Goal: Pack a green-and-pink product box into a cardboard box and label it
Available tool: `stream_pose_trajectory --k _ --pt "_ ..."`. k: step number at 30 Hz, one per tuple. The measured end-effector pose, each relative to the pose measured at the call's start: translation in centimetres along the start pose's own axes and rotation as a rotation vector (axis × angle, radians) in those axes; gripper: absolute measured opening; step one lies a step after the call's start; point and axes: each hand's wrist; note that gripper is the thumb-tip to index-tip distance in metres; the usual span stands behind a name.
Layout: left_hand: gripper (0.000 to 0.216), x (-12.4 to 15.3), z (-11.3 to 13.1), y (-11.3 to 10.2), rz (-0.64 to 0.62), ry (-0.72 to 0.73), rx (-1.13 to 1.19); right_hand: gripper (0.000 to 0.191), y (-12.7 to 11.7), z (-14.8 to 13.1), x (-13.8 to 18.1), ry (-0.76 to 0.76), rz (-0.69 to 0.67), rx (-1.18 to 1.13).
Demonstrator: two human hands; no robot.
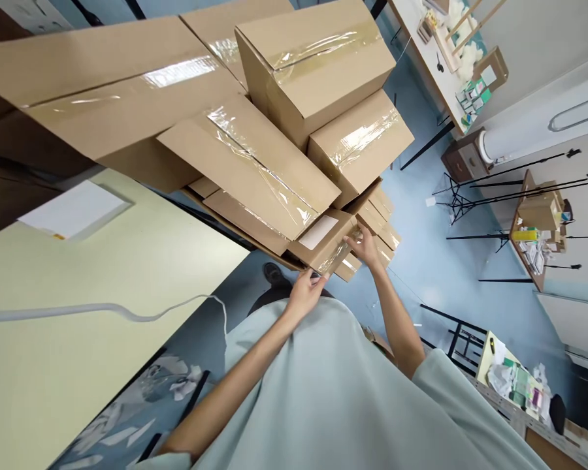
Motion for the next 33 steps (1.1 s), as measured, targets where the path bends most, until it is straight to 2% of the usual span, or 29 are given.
stream_pose_trajectory --k 4,11,17,23,26,29,33 --pt "0.061 0.6 1.4 -1.3 -0.019 -0.057 0.018 0.088 0.8 -1.6 0.6 -0.071 0.042 0.121" --pt "0.063 -0.4 2.5 -3.7 0.035 -0.134 0.036 0.086 1.9 -4.4 -0.5 -0.033 -0.001 0.273" --pt "0.075 0.0 2.9 -2.8 0.107 -0.150 0.076 0.077 2.1 -5.0 -1.8 -0.162 0.001 0.310" --pt "0.075 0.1 2.3 -3.0 0.342 -0.129 0.063 0.069 4.2 -5.2 -1.8 -0.206 -0.069 0.369" --pt "0.070 -0.2 1.6 -2.9 0.396 -0.108 0.083 0.068 4.3 -4.9 -1.4 -0.260 -0.080 0.337" --pt "0.066 -1.2 0.7 -2.3 0.431 -0.142 0.123 0.070 3.9 -4.4 -2.0 -0.245 -0.102 0.326" --pt "0.064 -3.0 0.0 -1.5 0.428 -0.191 0.209 0.082 3.1 -3.4 -3.7 -0.116 -0.156 0.282"
Point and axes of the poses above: each hand's wrist, its own x-axis away from the middle knuckle, its own y-axis out of the palm, z = x × y, and after that the axes turned 13 degrees about -x, right-handed
